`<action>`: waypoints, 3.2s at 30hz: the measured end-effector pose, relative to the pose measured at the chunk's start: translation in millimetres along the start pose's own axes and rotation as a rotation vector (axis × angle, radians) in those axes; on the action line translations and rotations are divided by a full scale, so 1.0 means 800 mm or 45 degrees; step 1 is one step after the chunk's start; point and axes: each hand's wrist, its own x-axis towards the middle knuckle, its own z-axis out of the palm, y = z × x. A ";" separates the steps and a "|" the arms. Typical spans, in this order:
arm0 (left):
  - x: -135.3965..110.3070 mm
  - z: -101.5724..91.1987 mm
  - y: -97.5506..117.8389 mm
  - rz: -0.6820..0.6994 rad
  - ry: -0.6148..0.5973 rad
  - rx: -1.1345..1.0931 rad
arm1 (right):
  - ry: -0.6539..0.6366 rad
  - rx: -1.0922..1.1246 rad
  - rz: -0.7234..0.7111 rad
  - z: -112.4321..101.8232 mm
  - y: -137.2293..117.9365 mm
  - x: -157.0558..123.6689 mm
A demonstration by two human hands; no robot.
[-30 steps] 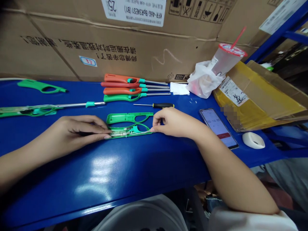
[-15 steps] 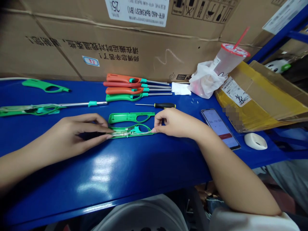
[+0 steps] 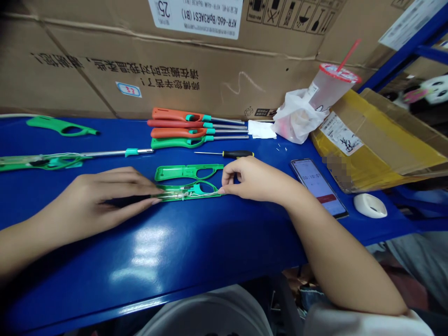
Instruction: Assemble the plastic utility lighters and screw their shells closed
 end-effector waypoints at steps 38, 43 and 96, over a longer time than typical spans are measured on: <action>0.005 0.013 -0.034 -0.304 0.304 0.073 | 0.625 -0.018 -0.248 0.034 0.019 0.030; 0.008 0.007 -0.015 -0.360 0.313 0.034 | 0.852 -0.122 -0.490 0.030 0.007 0.015; -0.003 0.006 0.008 0.042 0.090 0.172 | 0.092 -0.463 -0.443 -0.003 -0.006 -0.022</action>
